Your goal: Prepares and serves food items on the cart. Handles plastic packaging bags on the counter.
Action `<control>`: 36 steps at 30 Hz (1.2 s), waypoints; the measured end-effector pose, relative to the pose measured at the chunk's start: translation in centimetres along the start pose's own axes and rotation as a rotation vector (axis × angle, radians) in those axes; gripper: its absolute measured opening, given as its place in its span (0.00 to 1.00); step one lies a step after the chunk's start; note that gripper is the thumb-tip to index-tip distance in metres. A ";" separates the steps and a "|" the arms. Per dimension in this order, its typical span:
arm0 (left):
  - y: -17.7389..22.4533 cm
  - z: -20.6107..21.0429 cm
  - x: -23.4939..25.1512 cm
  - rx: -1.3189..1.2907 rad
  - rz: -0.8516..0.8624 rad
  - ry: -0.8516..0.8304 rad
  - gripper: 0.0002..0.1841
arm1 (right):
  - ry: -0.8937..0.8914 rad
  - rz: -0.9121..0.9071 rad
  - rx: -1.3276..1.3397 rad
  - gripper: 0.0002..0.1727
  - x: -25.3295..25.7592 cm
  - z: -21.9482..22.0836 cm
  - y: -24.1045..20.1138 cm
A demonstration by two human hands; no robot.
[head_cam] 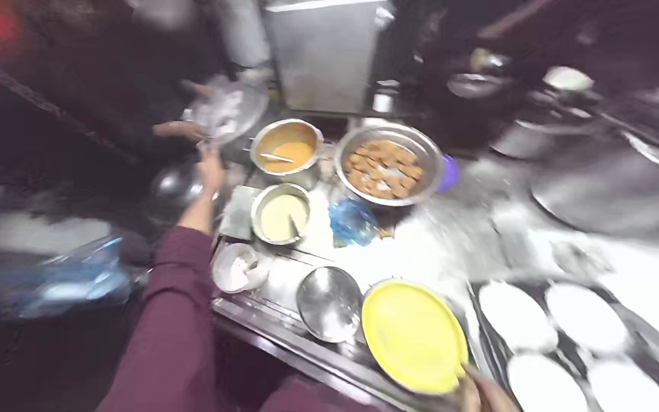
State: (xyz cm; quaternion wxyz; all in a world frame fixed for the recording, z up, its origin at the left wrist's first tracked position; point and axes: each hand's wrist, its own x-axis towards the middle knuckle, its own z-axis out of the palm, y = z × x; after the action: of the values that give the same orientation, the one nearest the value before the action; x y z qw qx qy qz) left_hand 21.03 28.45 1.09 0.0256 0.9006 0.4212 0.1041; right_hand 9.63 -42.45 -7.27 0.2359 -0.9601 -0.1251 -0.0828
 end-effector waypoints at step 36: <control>8.8 1.2 -42.5 -0.615 0.022 0.042 0.24 | -1.069 -0.362 -0.014 0.08 20.1 4.4 -7.8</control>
State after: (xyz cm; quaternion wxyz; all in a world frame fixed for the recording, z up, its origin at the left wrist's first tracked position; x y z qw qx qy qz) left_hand 1.39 -9.67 -5.96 0.2871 0.8527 0.3608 0.2454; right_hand 27.04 -29.59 -3.39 0.1155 -0.8334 -0.3892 0.3750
